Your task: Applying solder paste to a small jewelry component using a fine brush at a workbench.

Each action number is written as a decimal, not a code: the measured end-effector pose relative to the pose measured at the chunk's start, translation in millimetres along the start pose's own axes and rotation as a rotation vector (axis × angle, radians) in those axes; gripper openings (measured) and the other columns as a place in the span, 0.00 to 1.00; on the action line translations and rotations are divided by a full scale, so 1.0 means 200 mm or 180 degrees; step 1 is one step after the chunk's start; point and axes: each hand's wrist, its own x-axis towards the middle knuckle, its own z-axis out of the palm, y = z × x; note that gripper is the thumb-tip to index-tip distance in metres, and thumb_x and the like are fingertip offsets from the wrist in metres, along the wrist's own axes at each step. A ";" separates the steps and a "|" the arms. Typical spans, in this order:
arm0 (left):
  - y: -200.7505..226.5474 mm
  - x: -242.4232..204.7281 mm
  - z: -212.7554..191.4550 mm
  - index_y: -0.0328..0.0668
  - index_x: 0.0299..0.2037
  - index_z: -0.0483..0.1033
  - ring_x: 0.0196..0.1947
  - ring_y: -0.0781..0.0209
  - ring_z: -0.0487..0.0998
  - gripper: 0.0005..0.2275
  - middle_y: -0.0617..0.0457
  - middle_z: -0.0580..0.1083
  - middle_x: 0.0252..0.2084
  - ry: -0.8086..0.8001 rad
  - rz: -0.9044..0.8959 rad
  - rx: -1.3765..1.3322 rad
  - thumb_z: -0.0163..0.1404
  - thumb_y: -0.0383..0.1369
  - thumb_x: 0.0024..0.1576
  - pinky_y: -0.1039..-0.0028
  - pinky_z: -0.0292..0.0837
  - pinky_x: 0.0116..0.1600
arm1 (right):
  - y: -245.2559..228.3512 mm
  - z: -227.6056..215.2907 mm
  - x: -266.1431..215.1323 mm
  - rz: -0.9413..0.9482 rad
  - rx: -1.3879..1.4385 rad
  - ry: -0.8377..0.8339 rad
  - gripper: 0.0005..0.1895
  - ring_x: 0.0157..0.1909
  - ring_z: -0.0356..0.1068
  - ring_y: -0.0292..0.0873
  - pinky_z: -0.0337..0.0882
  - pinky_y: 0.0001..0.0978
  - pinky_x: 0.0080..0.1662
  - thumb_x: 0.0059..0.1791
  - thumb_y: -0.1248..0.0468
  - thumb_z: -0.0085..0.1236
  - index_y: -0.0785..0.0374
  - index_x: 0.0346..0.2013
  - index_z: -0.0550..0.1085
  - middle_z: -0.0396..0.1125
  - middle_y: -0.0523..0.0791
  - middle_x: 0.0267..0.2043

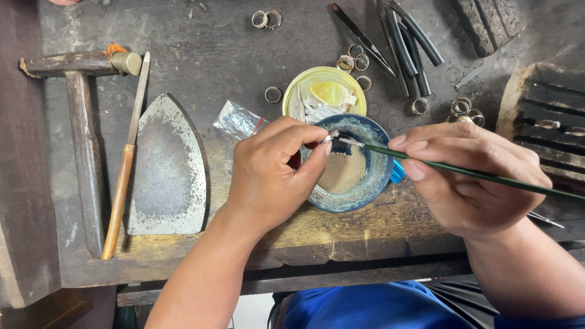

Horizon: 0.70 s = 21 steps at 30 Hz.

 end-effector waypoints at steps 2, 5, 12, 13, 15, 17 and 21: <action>0.00 0.00 0.00 0.41 0.28 0.71 0.20 0.66 0.67 0.02 0.56 0.70 0.25 -0.0009 -0.0028 0.0020 0.50 0.23 0.48 0.78 0.60 0.27 | 0.00 0.00 -0.01 0.0026 0.0030 0.0002 0.02 0.29 0.71 0.53 0.72 0.33 0.33 0.41 0.76 0.48 0.76 0.27 0.65 0.64 0.59 0.25; 0.01 0.00 0.00 0.41 0.27 0.71 0.20 0.67 0.66 0.02 0.57 0.70 0.24 -0.0022 -0.0114 -0.0004 0.50 0.24 0.48 0.79 0.60 0.27 | 0.00 0.00 0.00 0.0035 0.0012 -0.0007 0.02 0.30 0.71 0.53 0.72 0.33 0.33 0.41 0.76 0.48 0.76 0.27 0.65 0.64 0.59 0.25; 0.01 0.01 -0.02 0.43 0.27 0.74 0.23 0.69 0.69 0.01 0.58 0.72 0.24 -0.0062 -0.0486 -0.0156 0.50 0.26 0.47 0.79 0.62 0.31 | 0.07 -0.01 -0.06 0.0269 0.0535 0.0353 0.05 0.27 0.68 0.47 0.72 0.31 0.31 0.43 0.72 0.46 0.75 0.28 0.64 0.63 0.53 0.23; 0.02 0.01 -0.03 0.43 0.27 0.74 0.23 0.69 0.69 0.01 0.58 0.72 0.24 -0.0073 -0.0498 -0.0167 0.50 0.26 0.47 0.79 0.62 0.31 | 0.04 -0.01 -0.02 0.0288 0.0530 0.0349 0.05 0.27 0.68 0.47 0.72 0.31 0.31 0.43 0.72 0.46 0.75 0.28 0.64 0.63 0.53 0.23; 0.03 0.02 -0.04 0.44 0.27 0.74 0.25 0.72 0.71 0.02 0.58 0.73 0.25 -0.0104 -0.1026 -0.0408 0.51 0.26 0.47 0.82 0.65 0.32 | -0.03 -0.02 0.04 0.1367 0.0692 0.0072 0.06 0.18 0.58 0.41 0.58 0.24 0.25 0.45 0.77 0.43 0.83 0.28 0.64 0.60 0.57 0.22; 0.04 0.02 -0.05 0.43 0.27 0.75 0.23 0.75 0.67 0.01 0.60 0.72 0.23 -0.0122 -0.1361 -0.0638 0.52 0.26 0.47 0.84 0.62 0.29 | 0.01 -0.02 0.04 0.1681 0.0464 -0.0069 0.03 0.17 0.59 0.39 0.59 0.22 0.23 0.45 0.77 0.47 0.80 0.29 0.66 0.60 0.54 0.20; 0.03 0.02 -0.05 0.41 0.26 0.76 0.21 0.78 0.61 0.01 0.62 0.69 0.21 -0.0124 -0.1820 -0.1067 0.52 0.26 0.48 0.87 0.57 0.26 | 0.03 -0.01 0.04 0.1996 -0.0076 -0.0344 0.03 0.16 0.59 0.35 0.58 0.18 0.22 0.46 0.78 0.52 0.74 0.28 0.69 0.60 0.48 0.16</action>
